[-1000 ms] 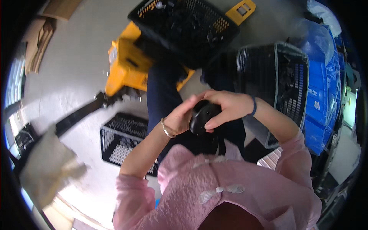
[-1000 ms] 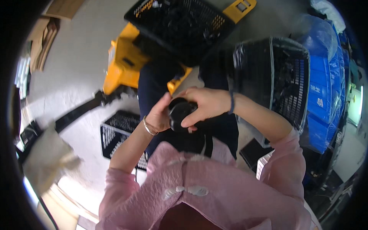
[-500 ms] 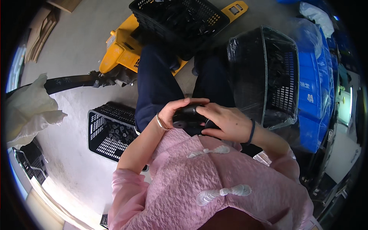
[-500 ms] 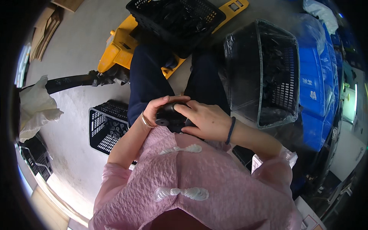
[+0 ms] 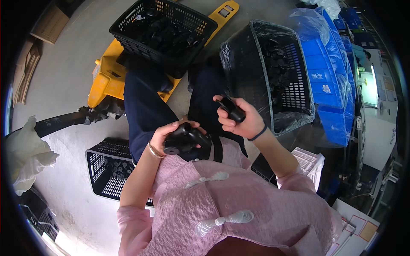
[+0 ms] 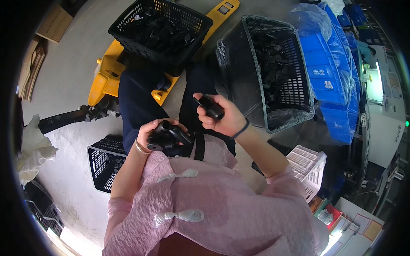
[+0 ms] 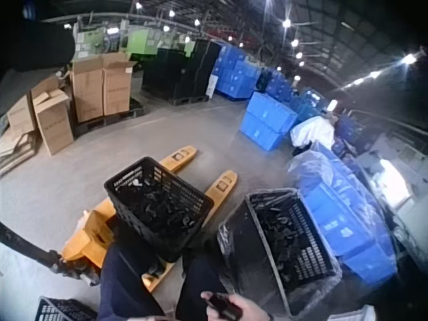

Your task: Assembling or inspecting small black plastic components in a warehouse setting.

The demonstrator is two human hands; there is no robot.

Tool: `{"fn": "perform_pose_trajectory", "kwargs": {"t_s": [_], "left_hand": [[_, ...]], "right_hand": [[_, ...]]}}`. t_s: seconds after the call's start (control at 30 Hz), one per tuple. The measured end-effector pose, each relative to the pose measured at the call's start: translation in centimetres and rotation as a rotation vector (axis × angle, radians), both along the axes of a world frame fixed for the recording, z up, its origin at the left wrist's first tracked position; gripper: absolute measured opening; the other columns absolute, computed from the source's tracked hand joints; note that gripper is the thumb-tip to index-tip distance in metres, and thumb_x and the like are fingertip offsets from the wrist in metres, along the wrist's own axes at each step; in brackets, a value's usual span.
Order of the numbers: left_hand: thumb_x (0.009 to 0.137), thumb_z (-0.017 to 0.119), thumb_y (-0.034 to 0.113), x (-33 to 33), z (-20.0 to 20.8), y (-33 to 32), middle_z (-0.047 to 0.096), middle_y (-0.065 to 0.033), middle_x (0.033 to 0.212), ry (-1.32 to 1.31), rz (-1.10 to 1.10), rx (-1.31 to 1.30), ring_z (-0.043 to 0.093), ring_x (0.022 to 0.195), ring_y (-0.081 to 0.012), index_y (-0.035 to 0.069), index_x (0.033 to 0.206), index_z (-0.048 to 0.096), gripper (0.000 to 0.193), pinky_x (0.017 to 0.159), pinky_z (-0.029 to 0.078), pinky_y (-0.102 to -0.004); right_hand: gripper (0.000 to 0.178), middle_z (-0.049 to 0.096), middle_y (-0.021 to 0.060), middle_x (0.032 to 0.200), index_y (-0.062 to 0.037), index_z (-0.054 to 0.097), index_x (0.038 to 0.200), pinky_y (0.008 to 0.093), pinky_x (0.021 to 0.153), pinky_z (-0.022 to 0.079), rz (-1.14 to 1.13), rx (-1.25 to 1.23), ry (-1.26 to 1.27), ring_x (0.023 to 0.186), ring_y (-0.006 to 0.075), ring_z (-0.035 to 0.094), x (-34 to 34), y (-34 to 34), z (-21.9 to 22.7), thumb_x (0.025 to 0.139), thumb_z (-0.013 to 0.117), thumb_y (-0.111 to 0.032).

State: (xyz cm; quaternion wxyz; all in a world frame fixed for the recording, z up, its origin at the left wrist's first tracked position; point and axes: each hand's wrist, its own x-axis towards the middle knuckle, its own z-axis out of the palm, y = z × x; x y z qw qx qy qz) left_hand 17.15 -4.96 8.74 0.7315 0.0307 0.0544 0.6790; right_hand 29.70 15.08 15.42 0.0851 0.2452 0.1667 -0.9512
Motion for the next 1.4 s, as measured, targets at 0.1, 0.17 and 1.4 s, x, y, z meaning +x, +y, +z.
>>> {"fn": "perform_pose_trajectory", "kwargs": {"t_s": [0.1,0.17,1.4], "left_hand": [[0.084,0.047,0.033,0.0,0.2,0.0,0.045,-0.0290,0.117,0.017,-0.001,-0.050,0.049,0.108,-0.0361,-0.003,0.115,0.048,0.048,0.092,0.041,-0.0431],[0.084,0.047,0.033,0.0,0.3,-0.1,0.045,-0.0289,0.118,0.034,-0.004,-0.053,0.048,0.109,-0.0357,-0.003,0.116,0.047,0.049,0.092,0.041,-0.0436],[0.084,0.047,0.038,0.2,-0.3,-0.1,0.047,-0.0279,0.117,-0.126,0.008,-0.178,0.050,0.106,-0.0388,-0.001,0.112,0.053,0.049,0.091,0.042,-0.0461]], "right_hand": [[0.038,0.045,0.0030,0.068,-0.0060,0.047,0.115,0.0223,0.048,0.031,-0.002,-0.163,0.086,0.050,0.0104,0.038,0.0,-0.2,-0.8,0.092,0.026,-0.029],[0.039,0.044,0.0023,0.065,-0.0060,0.047,0.115,0.0220,0.047,0.031,0.020,-0.109,0.110,0.049,0.0098,0.037,-0.2,-0.5,-0.8,0.092,0.026,-0.030],[0.038,0.048,0.0024,0.088,-0.0111,0.059,0.095,0.0362,0.073,0.040,0.052,2.580,0.508,0.083,0.0236,0.047,-2.2,-1.2,2.2,0.059,0.065,0.000]]}}
